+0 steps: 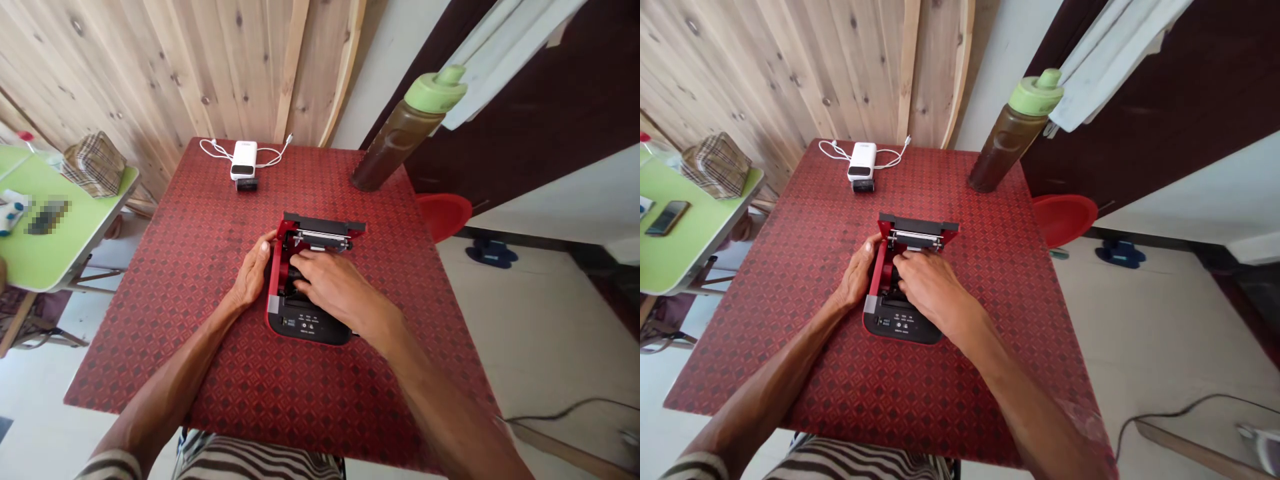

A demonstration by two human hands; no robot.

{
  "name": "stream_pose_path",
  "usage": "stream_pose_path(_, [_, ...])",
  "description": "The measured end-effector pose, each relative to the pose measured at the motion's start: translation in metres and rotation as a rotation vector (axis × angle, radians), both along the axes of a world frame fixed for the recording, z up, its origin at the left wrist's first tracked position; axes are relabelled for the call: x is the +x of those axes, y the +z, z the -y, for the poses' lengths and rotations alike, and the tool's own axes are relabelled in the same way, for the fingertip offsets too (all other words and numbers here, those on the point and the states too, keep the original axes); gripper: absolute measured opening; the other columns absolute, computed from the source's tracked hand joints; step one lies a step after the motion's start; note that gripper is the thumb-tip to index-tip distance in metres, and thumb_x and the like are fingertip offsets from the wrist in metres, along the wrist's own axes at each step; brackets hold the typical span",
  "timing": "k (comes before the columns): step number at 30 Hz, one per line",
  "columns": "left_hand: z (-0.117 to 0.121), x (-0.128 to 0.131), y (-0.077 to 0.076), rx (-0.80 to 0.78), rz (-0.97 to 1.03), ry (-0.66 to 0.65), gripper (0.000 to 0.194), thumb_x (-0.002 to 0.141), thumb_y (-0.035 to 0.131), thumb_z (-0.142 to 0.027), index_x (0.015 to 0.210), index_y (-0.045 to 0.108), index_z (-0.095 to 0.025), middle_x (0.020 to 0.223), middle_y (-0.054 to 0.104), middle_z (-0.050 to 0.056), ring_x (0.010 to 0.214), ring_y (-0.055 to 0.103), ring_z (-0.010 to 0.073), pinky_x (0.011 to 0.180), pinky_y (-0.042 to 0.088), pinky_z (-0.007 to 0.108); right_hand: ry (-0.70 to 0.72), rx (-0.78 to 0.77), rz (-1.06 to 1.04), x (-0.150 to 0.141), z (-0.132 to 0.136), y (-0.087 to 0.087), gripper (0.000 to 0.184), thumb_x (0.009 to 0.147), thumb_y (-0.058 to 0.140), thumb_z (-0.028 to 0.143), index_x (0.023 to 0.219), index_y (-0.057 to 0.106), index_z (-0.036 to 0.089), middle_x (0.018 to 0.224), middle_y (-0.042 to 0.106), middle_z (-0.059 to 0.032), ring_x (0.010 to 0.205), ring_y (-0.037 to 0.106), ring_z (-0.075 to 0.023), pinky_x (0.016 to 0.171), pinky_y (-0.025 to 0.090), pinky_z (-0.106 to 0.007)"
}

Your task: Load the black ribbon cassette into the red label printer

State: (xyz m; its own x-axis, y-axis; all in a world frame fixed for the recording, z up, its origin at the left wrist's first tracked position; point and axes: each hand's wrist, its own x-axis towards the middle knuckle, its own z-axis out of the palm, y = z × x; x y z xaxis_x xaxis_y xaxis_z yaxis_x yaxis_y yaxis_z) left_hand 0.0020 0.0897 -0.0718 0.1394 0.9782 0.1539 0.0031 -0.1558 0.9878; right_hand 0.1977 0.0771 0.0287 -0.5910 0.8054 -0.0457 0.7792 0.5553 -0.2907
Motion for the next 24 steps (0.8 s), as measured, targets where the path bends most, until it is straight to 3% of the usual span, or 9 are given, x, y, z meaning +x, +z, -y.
stream_pose_path(5, [0.002, 0.002, 0.004, -0.004, 0.001, 0.009, 0.079, 0.113, 0.046, -0.084, 0.149, 0.074, -0.020, 0.156, 0.078, 0.017, 0.146, 0.072, 0.0363, 0.131, 0.050, 0.055, -0.075, 0.088, -0.018, 0.004, 0.013, 0.004, 0.020, 0.100, 0.072, 0.005, 0.110, 0.078, 0.021, 0.114, 0.087, -0.0121, 0.107, 0.083, -0.0324, 0.092, 0.066, -0.045])
stream_pose_path(10, [0.004, 0.003, 0.009, -0.030, 0.016, 0.018, 0.076, 0.114, 0.048, -0.083, 0.149, 0.074, -0.021, 0.156, 0.078, 0.017, 0.147, 0.071, 0.0369, 0.133, 0.048, 0.057, -0.021, 0.275, -0.048, 0.012, 0.031, 0.011, 0.015, 0.104, 0.071, 0.009, 0.109, 0.078, 0.022, 0.113, 0.088, -0.0120, 0.097, 0.081, -0.0307, 0.084, 0.067, -0.044])
stream_pose_path(14, [0.003, 0.000, 0.014, -0.076, 0.042, 0.005, 0.074, 0.115, 0.048, -0.080, 0.152, 0.071, -0.020, 0.157, 0.077, 0.019, 0.147, 0.073, 0.0371, 0.130, 0.052, 0.058, -0.035, 0.415, -0.213, 0.022, 0.045, 0.026, 0.020, 0.109, 0.065, 0.011, 0.120, 0.076, 0.023, 0.109, 0.088, -0.0107, 0.096, 0.081, -0.0306, 0.086, 0.068, -0.047])
stream_pose_path(16, [0.005, -0.003, 0.021, -0.086, 0.045, 0.050, 0.072, 0.114, 0.052, -0.079, 0.150, 0.071, -0.020, 0.156, 0.077, 0.020, 0.147, 0.073, 0.0377, 0.129, 0.052, 0.058, -0.084, 0.384, -0.381, 0.030, 0.050, 0.035, 0.021, 0.110, 0.067, 0.016, 0.126, 0.074, 0.026, 0.109, 0.087, -0.0088, 0.097, 0.082, -0.0297, 0.088, 0.069, -0.046])
stream_pose_path(20, [0.027, -0.010, 0.059, 0.077, -0.036, 0.330, 0.068, 0.109, 0.059, -0.082, 0.137, 0.077, -0.024, 0.134, 0.082, 0.014, 0.128, 0.076, 0.0345, 0.118, 0.057, 0.053, -0.274, 0.158, -0.691, 0.048, 0.053, 0.040, 0.018, 0.104, 0.079, 0.027, 0.120, 0.076, 0.032, 0.103, 0.085, -0.0015, 0.084, 0.080, -0.0227, 0.077, 0.067, -0.038])
stream_pose_path(22, [0.045, -0.010, 0.089, 0.182, -0.122, 0.267, 0.073, 0.104, 0.062, -0.090, 0.143, 0.077, -0.030, 0.136, 0.080, 0.011, 0.129, 0.073, 0.0362, 0.118, 0.055, 0.054, -0.359, 0.053, -0.786, 0.053, 0.054, 0.037, 0.016, 0.099, 0.083, 0.028, 0.113, 0.078, 0.032, 0.096, 0.084, 0.0012, 0.076, 0.076, -0.0194, 0.070, 0.064, -0.033])
stream_pose_path(24, [0.062, -0.005, 0.116, 0.191, -0.248, 0.078, 0.092, 0.088, 0.075, -0.098, 0.156, 0.072, -0.037, 0.142, 0.079, 0.011, 0.133, 0.071, 0.0402, 0.121, 0.053, 0.058, -0.411, -0.051, -0.872, 0.054, 0.055, 0.033, 0.017, 0.094, 0.087, 0.028, 0.109, 0.079, 0.030, 0.092, 0.083, 0.0022, 0.074, 0.075, -0.0176, 0.067, 0.061, -0.030])
